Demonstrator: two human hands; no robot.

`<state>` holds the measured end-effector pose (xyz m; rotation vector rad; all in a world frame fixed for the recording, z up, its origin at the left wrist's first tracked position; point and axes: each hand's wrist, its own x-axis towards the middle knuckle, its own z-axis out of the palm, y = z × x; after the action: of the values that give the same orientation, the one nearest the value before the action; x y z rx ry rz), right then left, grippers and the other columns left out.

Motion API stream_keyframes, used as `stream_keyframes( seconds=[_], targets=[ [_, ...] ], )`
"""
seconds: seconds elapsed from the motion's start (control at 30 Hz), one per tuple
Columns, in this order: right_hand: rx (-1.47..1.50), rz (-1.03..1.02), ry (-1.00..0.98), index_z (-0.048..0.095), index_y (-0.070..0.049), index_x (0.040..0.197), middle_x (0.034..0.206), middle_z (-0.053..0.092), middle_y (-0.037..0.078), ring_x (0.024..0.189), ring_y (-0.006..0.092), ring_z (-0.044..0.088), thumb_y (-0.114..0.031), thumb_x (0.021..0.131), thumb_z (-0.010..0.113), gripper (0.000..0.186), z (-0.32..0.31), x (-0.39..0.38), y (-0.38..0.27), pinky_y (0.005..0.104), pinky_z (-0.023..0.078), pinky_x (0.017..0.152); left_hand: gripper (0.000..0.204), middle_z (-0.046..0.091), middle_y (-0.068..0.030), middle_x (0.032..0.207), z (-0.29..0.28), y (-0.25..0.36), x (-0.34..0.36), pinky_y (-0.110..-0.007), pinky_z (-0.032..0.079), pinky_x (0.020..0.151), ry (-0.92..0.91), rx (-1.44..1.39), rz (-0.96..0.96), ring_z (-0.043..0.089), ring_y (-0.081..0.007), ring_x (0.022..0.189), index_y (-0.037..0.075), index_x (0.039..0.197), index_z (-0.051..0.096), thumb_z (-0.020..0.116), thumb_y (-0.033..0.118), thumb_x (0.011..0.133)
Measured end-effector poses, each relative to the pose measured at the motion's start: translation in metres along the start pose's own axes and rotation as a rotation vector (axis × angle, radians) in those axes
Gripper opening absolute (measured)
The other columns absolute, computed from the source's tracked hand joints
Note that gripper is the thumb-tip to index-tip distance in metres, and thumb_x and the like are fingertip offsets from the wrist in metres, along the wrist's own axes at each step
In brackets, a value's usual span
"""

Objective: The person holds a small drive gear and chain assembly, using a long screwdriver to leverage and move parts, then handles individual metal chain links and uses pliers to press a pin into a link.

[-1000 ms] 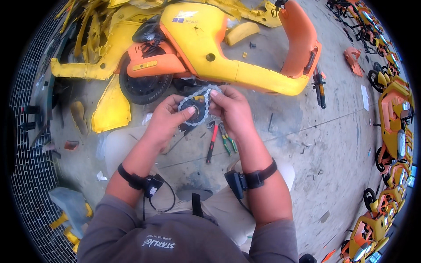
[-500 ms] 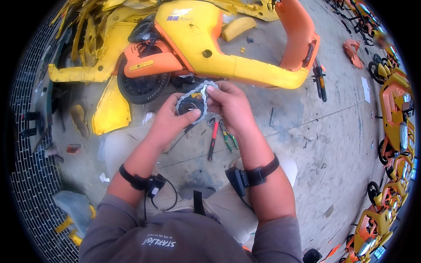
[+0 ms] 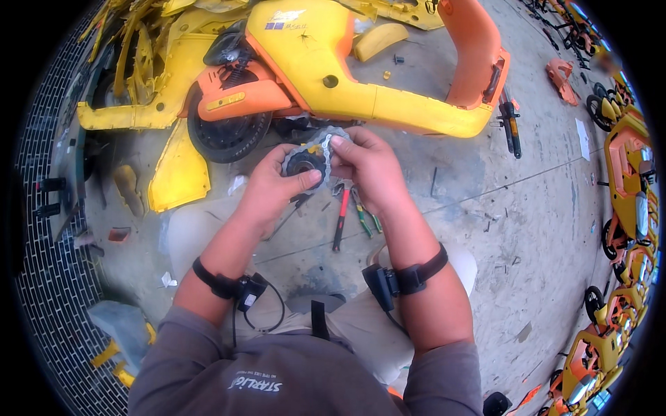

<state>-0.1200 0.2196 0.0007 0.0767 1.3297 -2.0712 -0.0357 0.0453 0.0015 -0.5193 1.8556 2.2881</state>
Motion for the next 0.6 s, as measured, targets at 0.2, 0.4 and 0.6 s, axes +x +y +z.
stream_keyframes(
  seconds=[0.2,0.4,0.6],
  targets=[
    [0.115,-0.027,0.002,0.062,0.002,0.113,0.089,0.063,0.003,0.08,0.012,0.063,-0.016,0.102,0.059,0.021,-0.002,0.002,-0.008,0.0285,0.056,0.081,0.05,0.065,-0.0082,0.119,0.0,0.0,-0.001,-0.031,0.053,0.09,-0.063,-0.19,0.019,0.064,-0.0142,0.104,-0.004,0.132,0.054,0.077,0.012,0.091],
    [0.113,-0.023,-0.013,0.061,0.004,0.115,0.093,0.065,0.005,0.087,0.015,0.066,-0.015,0.102,0.059,0.023,-0.006,0.005,-0.002,0.0317,0.057,0.087,0.042,0.068,-0.0078,0.114,-0.003,0.011,0.002,-0.03,0.054,0.089,0.084,-0.132,-0.008,0.065,-0.0128,0.103,-0.005,0.129,0.057,0.074,0.009,0.093],
    [-0.09,-0.01,0.017,0.062,0.004,0.111,0.094,0.067,0.008,0.089,0.0174,0.066,-0.014,0.101,0.06,0.021,-0.006,0.001,0.003,0.034,0.056,0.089,0.039,0.07,-0.0094,0.113,-0.017,0.013,0.008,-0.028,0.054,0.089,0.188,-0.184,0.126,0.066,-0.0124,0.102,-0.006,0.127,0.058,0.072,0.005,0.093]
  ],
)
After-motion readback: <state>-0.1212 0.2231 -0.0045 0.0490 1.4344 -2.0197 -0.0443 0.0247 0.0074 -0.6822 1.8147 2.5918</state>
